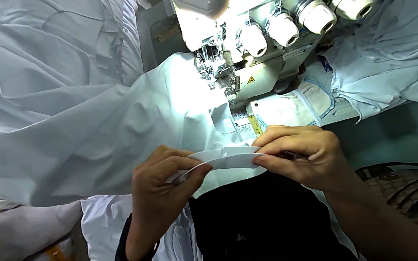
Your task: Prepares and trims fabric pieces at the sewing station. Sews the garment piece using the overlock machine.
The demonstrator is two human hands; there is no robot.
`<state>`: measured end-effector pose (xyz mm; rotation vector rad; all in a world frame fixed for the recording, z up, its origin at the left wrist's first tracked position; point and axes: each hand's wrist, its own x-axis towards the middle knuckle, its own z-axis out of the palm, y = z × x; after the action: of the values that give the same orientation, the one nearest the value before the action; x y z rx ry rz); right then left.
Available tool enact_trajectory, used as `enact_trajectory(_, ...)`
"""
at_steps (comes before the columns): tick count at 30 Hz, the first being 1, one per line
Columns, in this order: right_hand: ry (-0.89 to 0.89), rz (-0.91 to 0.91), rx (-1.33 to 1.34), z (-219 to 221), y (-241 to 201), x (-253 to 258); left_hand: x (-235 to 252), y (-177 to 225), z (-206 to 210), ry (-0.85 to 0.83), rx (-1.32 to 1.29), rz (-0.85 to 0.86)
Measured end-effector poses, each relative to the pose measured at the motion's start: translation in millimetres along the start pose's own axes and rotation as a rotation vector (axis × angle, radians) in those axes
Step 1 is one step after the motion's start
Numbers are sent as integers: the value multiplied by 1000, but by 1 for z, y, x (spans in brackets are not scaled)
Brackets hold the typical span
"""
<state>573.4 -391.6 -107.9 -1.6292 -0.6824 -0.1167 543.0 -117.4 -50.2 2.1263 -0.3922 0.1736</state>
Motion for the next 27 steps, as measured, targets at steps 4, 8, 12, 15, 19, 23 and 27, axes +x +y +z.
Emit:
enact_trajectory(4,70,129,-26,9,10,0,-3,-5,13,95,280,80)
enact_trajectory(8,177,312,85,25,20,-1,-1,-9,19,132,493,141)
enact_trajectory(12,57,330,168,28,31,-2,20,-9,15,73,475,157)
enact_trajectory(15,111,296,203,35,42,2,59,-22,8,29,218,211)
enact_trajectory(19,268,218,30,46,72,12,115,-60,23,24,-56,310)
enact_trajectory(23,230,178,73,48,76,8,128,-75,19,-107,-192,206)
enact_trajectory(27,292,235,221,52,67,6,125,-80,13,-89,-128,198)
